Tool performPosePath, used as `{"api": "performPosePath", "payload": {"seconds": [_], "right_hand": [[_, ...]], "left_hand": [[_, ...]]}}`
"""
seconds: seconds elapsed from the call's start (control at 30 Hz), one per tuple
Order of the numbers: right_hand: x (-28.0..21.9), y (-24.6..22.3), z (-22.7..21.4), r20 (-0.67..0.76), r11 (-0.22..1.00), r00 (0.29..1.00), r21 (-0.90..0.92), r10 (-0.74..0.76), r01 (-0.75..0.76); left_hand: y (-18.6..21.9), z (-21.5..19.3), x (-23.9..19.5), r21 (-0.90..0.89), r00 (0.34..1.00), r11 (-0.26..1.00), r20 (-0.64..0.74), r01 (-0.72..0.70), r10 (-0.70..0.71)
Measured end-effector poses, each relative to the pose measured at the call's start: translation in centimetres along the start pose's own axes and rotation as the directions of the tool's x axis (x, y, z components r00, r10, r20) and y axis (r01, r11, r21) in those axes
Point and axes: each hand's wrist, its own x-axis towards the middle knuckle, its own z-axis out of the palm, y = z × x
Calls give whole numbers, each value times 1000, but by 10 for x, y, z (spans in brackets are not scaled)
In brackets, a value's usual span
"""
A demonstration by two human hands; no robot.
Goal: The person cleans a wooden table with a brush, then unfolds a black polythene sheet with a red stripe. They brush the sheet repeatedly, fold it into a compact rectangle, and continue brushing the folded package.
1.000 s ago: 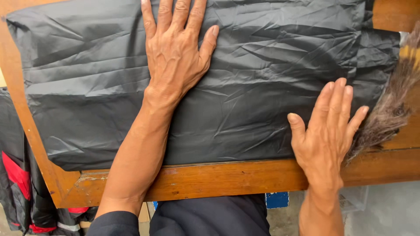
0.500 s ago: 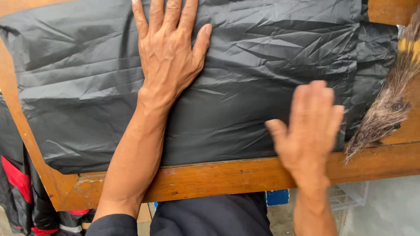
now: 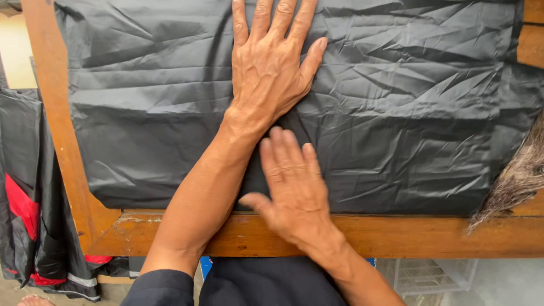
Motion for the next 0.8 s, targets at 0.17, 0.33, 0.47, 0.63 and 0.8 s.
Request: {"api": "performPosePath", "payload": {"seconds": [0.17, 0.33, 0.47, 0.63, 0.8], "right_hand": [[-32, 58, -20, -112, 909, 962, -316, 249, -272], [-41, 72, -54, -160, 769, 803, -231, 574, -595], [-3, 38, -47, -170, 929, 927, -105, 335, -355], [56, 4, -24, -73, 995, 994, -52, 85, -88], [43, 61, -35, -34, 971, 986, -169, 165, -168]], "left_hand": [[-6, 0, 0, -49, 999, 999, -33, -9, 7], [-3, 1, -3, -27, 1000, 1000, -18, 4, -5], [-1, -3, -2, -32, 999, 999, -48, 6, -8], [-6, 12, -2, -1, 1000, 1000, -10, -8, 8], [-4, 0, -5, -48, 1000, 999, 7, -17, 17]]}}
